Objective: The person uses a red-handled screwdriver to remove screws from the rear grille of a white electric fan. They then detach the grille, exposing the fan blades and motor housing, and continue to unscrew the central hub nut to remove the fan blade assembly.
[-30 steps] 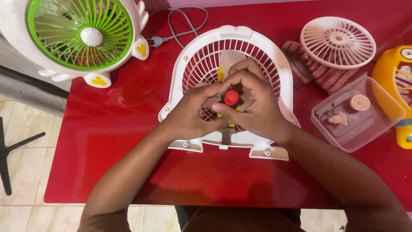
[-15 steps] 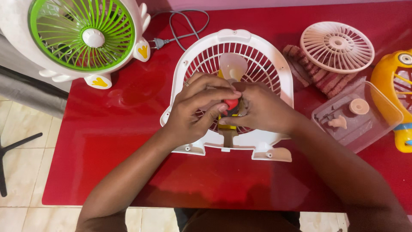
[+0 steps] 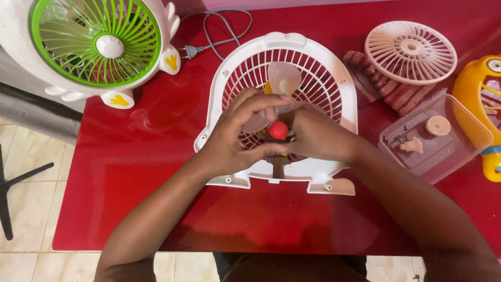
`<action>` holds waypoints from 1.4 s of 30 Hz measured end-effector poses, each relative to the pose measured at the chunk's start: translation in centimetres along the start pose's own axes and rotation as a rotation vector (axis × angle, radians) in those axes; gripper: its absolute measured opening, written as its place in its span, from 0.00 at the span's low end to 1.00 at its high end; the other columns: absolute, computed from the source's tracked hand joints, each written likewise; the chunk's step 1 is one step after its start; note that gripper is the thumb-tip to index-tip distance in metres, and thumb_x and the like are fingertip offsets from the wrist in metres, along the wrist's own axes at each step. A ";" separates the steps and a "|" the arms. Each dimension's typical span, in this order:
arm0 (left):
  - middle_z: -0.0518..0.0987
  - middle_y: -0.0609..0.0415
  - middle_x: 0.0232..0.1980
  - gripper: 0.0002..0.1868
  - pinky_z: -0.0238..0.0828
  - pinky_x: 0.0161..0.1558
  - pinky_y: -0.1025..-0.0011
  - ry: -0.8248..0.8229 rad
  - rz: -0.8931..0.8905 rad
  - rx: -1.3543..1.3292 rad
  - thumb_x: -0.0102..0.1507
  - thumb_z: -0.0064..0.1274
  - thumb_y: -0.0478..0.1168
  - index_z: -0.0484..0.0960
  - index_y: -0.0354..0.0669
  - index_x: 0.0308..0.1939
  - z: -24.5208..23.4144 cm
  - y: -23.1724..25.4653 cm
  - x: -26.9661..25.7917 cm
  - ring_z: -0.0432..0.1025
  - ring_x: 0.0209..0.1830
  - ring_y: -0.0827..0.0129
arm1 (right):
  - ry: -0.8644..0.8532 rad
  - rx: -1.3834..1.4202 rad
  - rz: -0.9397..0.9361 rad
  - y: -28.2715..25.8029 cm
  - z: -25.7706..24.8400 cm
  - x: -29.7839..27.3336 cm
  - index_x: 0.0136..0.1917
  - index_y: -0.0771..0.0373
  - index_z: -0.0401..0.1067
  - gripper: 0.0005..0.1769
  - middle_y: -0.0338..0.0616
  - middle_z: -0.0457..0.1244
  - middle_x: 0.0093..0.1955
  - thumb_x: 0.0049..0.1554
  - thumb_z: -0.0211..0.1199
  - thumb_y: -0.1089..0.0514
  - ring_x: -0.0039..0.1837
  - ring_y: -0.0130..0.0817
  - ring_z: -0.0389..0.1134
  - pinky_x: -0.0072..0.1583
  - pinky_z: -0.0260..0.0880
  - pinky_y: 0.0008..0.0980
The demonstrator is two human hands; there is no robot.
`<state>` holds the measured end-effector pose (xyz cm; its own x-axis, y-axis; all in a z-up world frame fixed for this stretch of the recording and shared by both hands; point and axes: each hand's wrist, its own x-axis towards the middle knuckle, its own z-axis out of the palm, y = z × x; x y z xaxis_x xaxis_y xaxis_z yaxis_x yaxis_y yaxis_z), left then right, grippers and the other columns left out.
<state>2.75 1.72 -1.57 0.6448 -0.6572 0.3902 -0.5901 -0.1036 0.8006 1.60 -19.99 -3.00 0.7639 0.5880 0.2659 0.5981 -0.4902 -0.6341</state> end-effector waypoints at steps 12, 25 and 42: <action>0.75 0.58 0.62 0.32 0.65 0.74 0.60 -0.071 0.126 -0.055 0.60 0.65 0.35 0.72 0.49 0.67 -0.1 0.1 0.1 0.71 0.64 0.66 | -0.082 -0.004 0.201 0.3 0.2 -0.2 0.45 0.64 0.76 0.17 0.44 0.69 0.44 0.44 0.77 0.57 0.50 0.38 0.72 0.53 0.69 0.38; 0.77 0.57 0.59 0.19 0.61 0.77 0.56 -0.063 0.200 -0.214 0.65 0.60 0.36 0.75 0.47 0.59 -0.3 0.2 0.3 0.69 0.67 0.62 | -0.148 0.081 0.267 0.2 0.5 -0.1 0.46 0.65 0.74 0.18 0.44 0.71 0.39 0.49 0.76 0.53 0.42 0.35 0.74 0.46 0.72 0.35; 0.78 0.56 0.57 0.19 0.64 0.74 0.59 -0.078 0.261 -0.234 0.65 0.54 0.29 0.72 0.44 0.59 -0.3 0.2 0.2 0.72 0.65 0.62 | -0.040 0.055 0.138 -0.7 0.3 0.2 0.50 0.68 0.71 0.19 0.47 0.68 0.42 0.49 0.73 0.57 0.44 0.39 0.72 0.46 0.71 0.38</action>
<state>2.92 1.82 -1.16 0.4425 -0.6948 0.5669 -0.5970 0.2435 0.7644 1.26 -19.39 -2.73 0.8271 0.5431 0.1445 0.4725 -0.5328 -0.7021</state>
